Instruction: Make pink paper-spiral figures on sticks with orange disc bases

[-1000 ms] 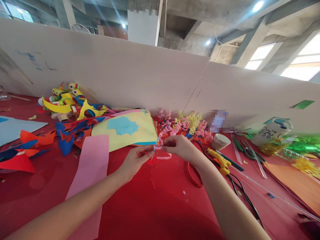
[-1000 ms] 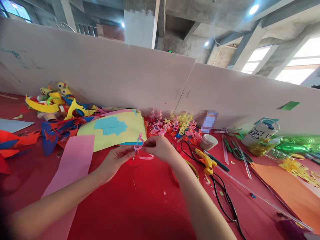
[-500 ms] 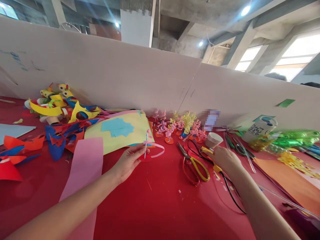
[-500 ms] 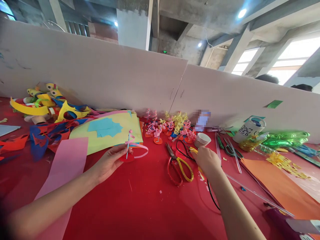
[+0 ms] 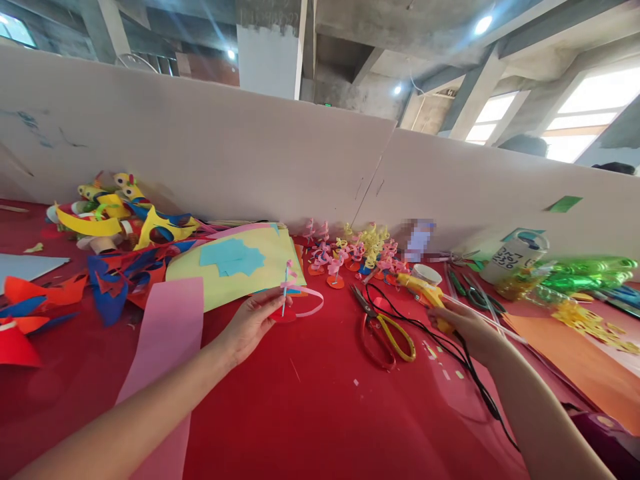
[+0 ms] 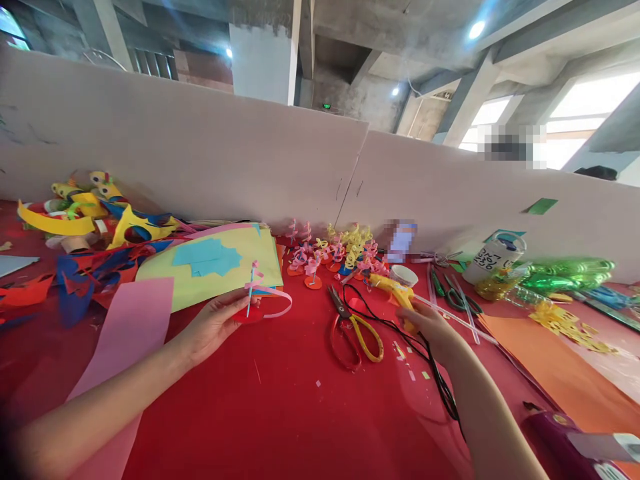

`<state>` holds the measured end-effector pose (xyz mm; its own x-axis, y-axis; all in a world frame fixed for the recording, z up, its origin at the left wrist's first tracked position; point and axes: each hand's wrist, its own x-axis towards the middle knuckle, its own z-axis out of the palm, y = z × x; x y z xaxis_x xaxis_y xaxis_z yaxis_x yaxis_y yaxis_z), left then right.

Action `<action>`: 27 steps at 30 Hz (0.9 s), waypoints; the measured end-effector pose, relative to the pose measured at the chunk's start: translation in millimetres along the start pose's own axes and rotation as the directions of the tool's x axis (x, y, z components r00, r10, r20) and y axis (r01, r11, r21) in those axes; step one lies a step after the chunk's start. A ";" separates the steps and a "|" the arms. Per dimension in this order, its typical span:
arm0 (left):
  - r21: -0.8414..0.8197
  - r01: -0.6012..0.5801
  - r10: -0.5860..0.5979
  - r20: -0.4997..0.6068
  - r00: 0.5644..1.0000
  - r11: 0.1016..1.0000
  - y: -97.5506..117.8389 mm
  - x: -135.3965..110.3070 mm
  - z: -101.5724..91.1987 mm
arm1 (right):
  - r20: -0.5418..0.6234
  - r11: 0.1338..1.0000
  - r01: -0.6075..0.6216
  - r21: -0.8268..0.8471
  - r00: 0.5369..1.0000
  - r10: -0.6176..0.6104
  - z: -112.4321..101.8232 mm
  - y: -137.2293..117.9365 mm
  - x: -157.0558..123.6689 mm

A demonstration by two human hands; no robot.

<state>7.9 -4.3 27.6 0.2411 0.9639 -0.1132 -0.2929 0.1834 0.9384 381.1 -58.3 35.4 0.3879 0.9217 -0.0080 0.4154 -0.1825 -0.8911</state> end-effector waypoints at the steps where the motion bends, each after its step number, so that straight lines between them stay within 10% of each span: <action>1: -0.014 0.002 -0.002 -0.001 1.000 1.000 0.5 0.1 0.2 | 0.029 0.996 -0.016 0.083 0.999 0.013 4.2 -10.0 -5.4; 12: -0.066 0.033 -0.032 0.005 0.999 0.997 -1.1 1.2 -0.1 | 0.353 0.976 0.200 0.083 0.910 -0.216 98.5 -83.5 -69.7; 27: -0.171 0.054 -0.044 0.065 0.997 0.984 2.0 2.1 0.3 | 0.347 0.823 0.527 -0.211 0.828 -0.441 121.8 -110.8 -67.4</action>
<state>8.1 -1.9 29.3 0.3129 0.9405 -0.1328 -0.4334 0.2658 0.8611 208.7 -58.6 79.5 -0.1472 0.9623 0.2286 0.7201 0.2627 -0.6422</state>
